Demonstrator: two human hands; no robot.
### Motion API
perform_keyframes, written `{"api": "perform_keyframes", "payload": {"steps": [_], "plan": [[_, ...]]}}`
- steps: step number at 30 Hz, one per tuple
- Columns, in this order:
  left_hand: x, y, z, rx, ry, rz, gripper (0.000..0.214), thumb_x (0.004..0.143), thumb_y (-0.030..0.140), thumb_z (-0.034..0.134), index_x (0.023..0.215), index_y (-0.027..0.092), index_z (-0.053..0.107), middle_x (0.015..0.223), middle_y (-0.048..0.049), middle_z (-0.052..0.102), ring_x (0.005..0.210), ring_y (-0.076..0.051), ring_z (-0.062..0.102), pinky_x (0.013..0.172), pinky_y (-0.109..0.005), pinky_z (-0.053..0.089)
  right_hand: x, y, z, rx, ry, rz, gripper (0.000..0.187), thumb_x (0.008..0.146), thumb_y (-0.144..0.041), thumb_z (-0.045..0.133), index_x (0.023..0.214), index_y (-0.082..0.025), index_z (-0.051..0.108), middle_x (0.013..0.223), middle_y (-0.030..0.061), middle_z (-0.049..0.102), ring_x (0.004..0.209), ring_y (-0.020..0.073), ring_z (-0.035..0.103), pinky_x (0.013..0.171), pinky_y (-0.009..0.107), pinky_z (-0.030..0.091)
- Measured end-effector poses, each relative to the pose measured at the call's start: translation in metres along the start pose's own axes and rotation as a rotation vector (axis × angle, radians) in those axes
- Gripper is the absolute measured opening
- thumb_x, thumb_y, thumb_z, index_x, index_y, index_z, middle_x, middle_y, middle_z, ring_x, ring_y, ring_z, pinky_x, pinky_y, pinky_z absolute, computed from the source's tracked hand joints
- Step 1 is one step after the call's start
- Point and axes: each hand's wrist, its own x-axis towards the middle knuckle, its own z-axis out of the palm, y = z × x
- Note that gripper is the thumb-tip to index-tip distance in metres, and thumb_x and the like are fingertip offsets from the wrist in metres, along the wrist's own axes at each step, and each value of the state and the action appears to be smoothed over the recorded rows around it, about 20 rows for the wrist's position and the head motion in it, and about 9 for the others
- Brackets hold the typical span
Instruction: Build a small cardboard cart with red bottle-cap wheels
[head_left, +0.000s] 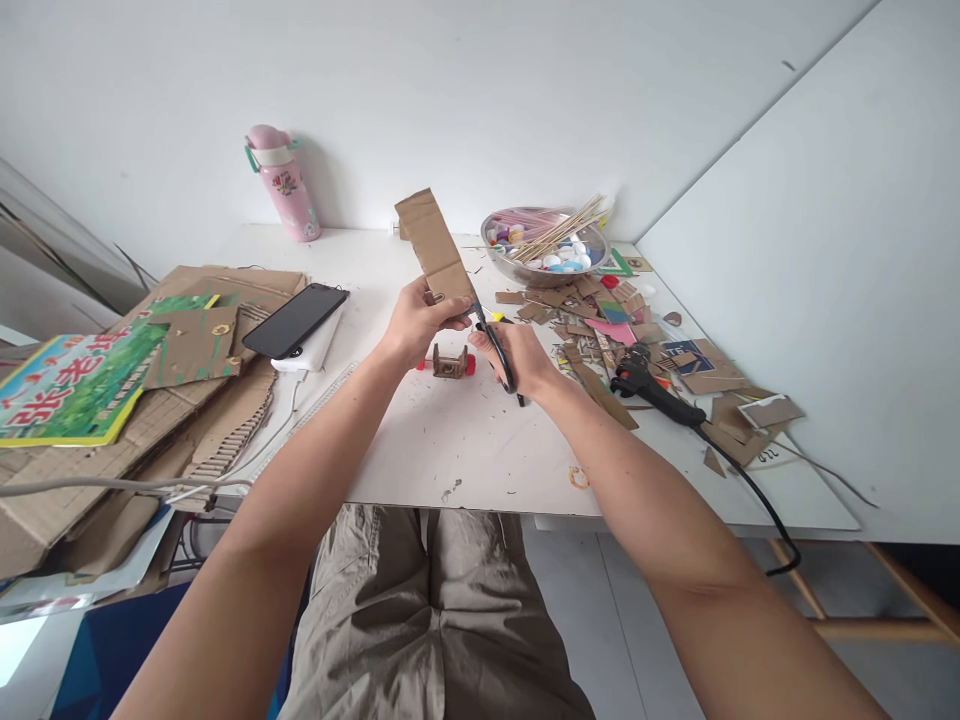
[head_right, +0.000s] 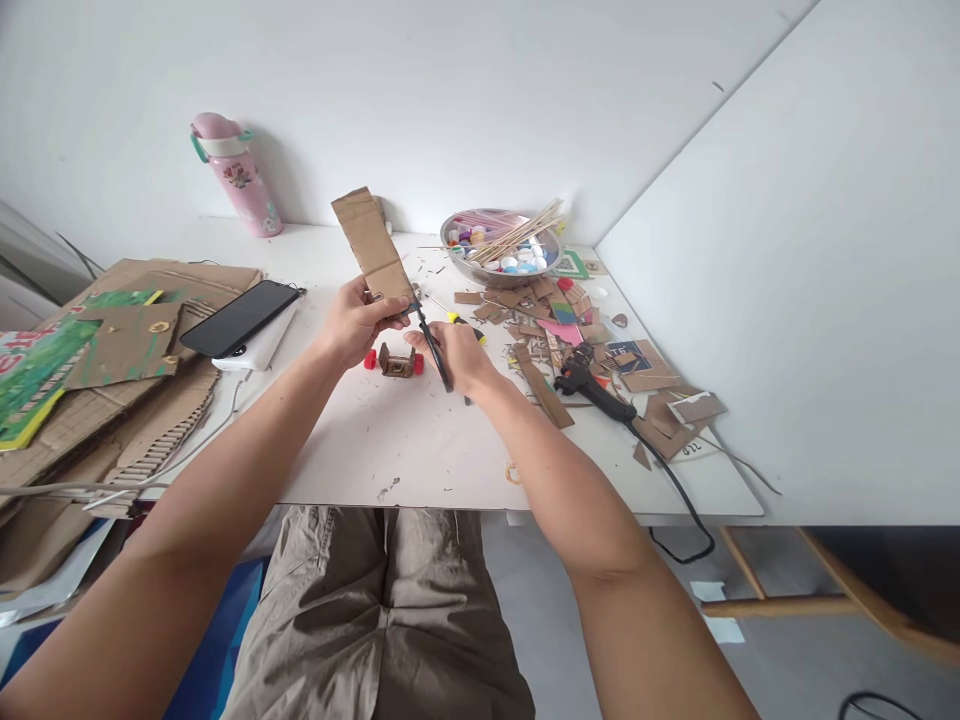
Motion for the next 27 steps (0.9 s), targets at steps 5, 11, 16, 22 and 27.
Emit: {"api": "perform_keyframes", "payload": {"steps": [5, 11, 16, 22, 27], "plan": [[0.004, -0.001, -0.004, -0.012, -0.002, -0.021, 0.027, 0.076, 0.015, 0.093, 0.086, 0.018, 0.069, 0.079, -0.0001, 0.076, 0.062, -0.013, 0.070, 0.068, -0.029, 0.062, 0.001, 0.001, 0.004, 0.016, 0.031, 0.011, 0.087, 0.072, -0.116, 0.036, 0.061, -0.030, 0.033, 0.055, -0.0016, 0.039, 0.055, 0.0161, 0.045, 0.053, 0.033, 0.033], [0.018, -0.005, -0.004, -0.013, 0.213, 0.066, 0.030, 0.091, 0.035, 0.090, 0.078, 0.021, 0.067, 0.074, 0.0013, 0.072, 0.073, -0.016, 0.073, 0.067, -0.023, 0.056, 0.000, -0.005, 0.005, 0.027, -0.069, 0.079, 0.082, 0.077, -0.110, 0.044, 0.061, -0.030, 0.034, 0.050, -0.0020, 0.042, 0.048, 0.0171, 0.050, 0.052, 0.033, 0.036], [0.017, -0.006, 0.001, 0.037, 0.225, 0.138, 0.030, 0.091, 0.025, 0.087, 0.071, 0.021, 0.065, 0.070, 0.0030, 0.069, 0.071, -0.014, 0.068, 0.067, -0.022, 0.053, -0.001, -0.009, 0.003, -0.015, -0.094, 0.030, 0.079, 0.086, -0.105, 0.037, 0.061, -0.030, 0.033, 0.051, 0.0015, 0.047, 0.053, 0.0206, 0.057, 0.055, 0.034, 0.039], [0.012, -0.003, 0.006, 0.078, 0.223, 0.171, 0.032, 0.094, 0.023, 0.084, 0.070, 0.021, 0.063, 0.068, 0.0042, 0.066, 0.069, -0.013, 0.063, 0.065, -0.021, 0.049, -0.002, -0.012, 0.002, -0.058, -0.052, 0.010, 0.084, 0.077, -0.112, 0.026, 0.063, -0.030, 0.034, 0.056, 0.0025, 0.046, 0.058, 0.0216, 0.056, 0.057, 0.035, 0.037], [0.013, -0.002, 0.006, 0.061, 0.230, 0.177, 0.031, 0.094, 0.024, 0.084, 0.070, 0.021, 0.063, 0.068, 0.0036, 0.066, 0.070, -0.013, 0.064, 0.065, -0.020, 0.050, -0.004, -0.013, 0.008, -0.005, -0.003, 0.028, 0.081, 0.080, -0.109, 0.036, 0.060, -0.030, 0.031, 0.053, 0.0011, 0.040, 0.057, 0.0211, 0.054, 0.055, 0.034, 0.035]]}}
